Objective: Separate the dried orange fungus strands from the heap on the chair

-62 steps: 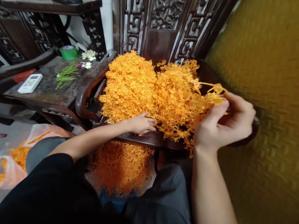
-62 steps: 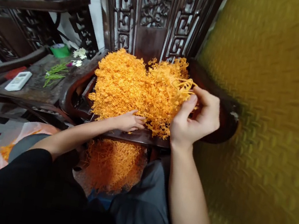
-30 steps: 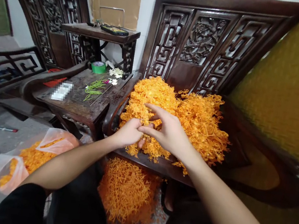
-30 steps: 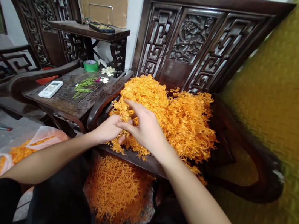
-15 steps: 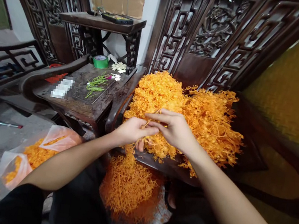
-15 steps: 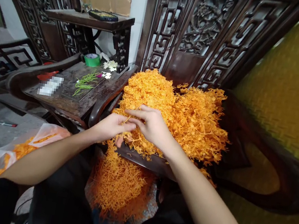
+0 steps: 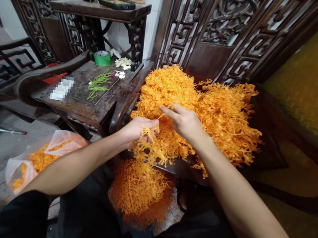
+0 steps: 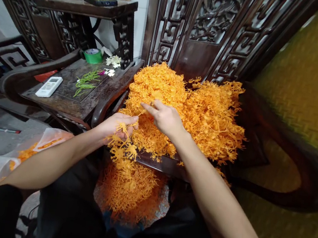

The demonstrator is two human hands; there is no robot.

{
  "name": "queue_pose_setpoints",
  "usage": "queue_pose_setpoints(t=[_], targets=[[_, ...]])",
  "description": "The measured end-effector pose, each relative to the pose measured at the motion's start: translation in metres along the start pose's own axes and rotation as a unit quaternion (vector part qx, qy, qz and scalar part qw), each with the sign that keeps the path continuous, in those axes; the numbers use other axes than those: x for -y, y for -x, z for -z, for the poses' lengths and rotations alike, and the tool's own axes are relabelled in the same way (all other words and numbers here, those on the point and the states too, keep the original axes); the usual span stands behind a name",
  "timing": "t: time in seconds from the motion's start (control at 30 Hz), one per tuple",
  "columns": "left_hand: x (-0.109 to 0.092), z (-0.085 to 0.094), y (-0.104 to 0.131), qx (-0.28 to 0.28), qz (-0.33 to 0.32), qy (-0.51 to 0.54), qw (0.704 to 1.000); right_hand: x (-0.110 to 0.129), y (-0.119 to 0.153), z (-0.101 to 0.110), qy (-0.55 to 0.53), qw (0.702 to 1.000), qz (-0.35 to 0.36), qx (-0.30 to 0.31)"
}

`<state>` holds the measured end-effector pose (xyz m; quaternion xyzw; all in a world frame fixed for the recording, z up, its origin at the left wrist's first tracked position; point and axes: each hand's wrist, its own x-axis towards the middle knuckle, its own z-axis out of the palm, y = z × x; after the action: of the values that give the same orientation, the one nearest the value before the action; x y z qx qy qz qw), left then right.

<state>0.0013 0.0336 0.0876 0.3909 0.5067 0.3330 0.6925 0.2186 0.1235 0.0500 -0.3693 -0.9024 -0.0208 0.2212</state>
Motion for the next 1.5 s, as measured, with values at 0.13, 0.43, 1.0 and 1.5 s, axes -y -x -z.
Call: queue_pose_setpoints(t=[0.13,0.43,1.0,1.5], targets=[[0.008,0.004,0.011,0.046,0.006,-0.046,0.998,-0.045,0.009,0.004,0.025,0.984,-0.148,-0.097],[0.015,0.016,0.006,0.041,-0.054,-0.02,0.998,-0.044,0.011,-0.008,-0.093,0.968,-0.197,-0.123],[0.013,-0.004,0.01,0.039,-0.108,-0.239,0.964,0.044,0.007,0.007,0.094,0.99,0.078,0.074],[0.003,-0.029,0.006,0.082,0.028,-0.083,0.993,-0.028,0.004,-0.025,0.098,0.994,0.025,-0.043]])
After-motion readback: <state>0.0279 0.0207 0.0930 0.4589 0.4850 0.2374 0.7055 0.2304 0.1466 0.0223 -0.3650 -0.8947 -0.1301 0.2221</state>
